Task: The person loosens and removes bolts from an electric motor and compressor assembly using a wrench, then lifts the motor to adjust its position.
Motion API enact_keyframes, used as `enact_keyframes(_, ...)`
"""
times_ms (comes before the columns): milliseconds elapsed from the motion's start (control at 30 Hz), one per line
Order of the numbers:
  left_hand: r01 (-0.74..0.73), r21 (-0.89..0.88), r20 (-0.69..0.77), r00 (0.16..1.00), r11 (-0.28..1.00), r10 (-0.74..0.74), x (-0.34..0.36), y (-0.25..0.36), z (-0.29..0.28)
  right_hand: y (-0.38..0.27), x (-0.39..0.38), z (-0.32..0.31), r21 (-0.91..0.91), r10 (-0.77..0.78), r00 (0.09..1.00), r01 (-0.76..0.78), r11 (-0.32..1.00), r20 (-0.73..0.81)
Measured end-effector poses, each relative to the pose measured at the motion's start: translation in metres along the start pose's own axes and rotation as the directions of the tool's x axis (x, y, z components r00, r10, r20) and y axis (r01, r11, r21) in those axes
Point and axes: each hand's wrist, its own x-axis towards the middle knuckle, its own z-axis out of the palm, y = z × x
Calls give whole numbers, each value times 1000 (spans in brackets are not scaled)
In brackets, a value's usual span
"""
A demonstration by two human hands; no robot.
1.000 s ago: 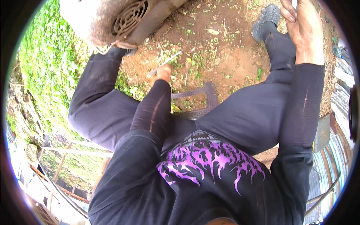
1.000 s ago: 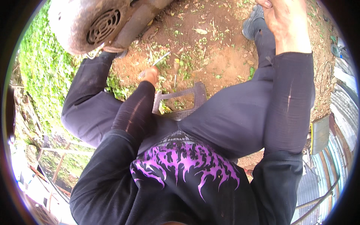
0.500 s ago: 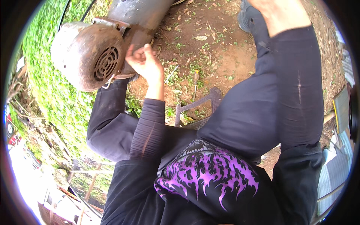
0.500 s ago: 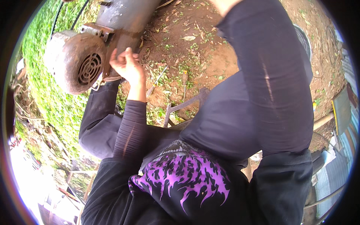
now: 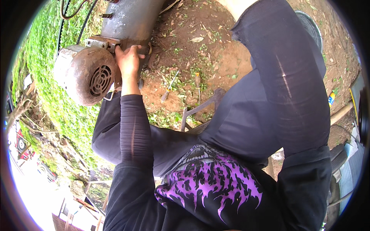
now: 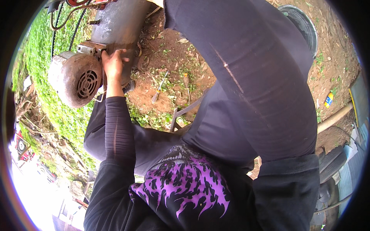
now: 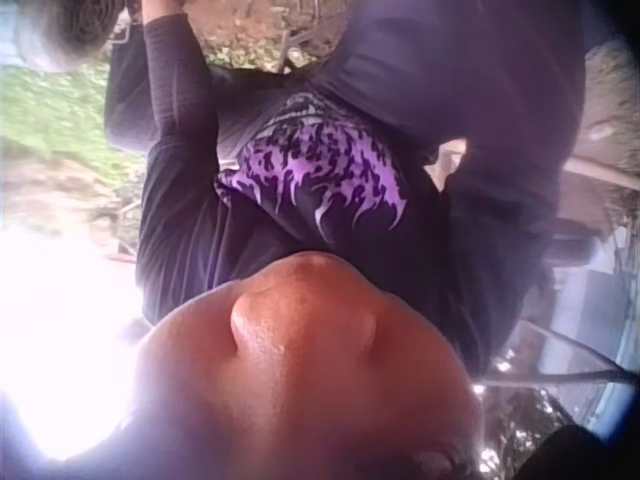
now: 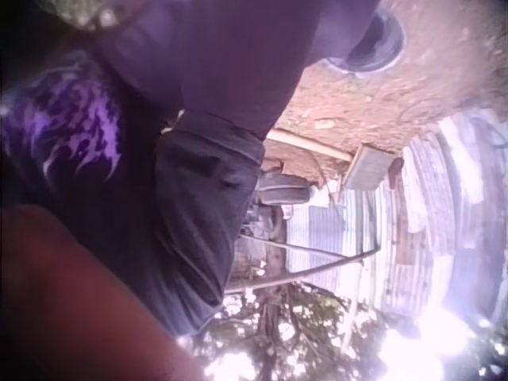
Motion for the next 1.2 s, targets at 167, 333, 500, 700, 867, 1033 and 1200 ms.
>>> enact_keyframes(167,-12,611,-98,991,792,91,8,8,6,-14,-2,-5,-14,-1,1000,1,1000,-29)
enact_keyframes(333,-19,777,-96,984,630,149,-7,19,11,-10,-1,-7,-18,-9,999,8,1000,-30)
enact_keyframes(500,-23,744,-92,986,667,136,-12,15,13,-8,0,-9,-29,-14,999,13,999,-34)
enact_keyframes(700,-55,390,-72,993,919,90,13,-24,-8,-10,-1,-7,-32,-6,1000,5,999,-28)
enact_keyframes(867,14,-72,-74,997,997,-20,5,-3,-1,-10,-4,-5,-30,4,1000,-5,1000,-20)
enact_keyframes(1033,121,224,-2,992,967,-124,28,-8,-12,-10,-4,-3,-47,-4,1000,3,999,-16)
enact_keyframes(1200,63,226,-178,984,972,-22,-7,1,7,-10,-3,-4,-52,-1,1000,-1,999,-27)
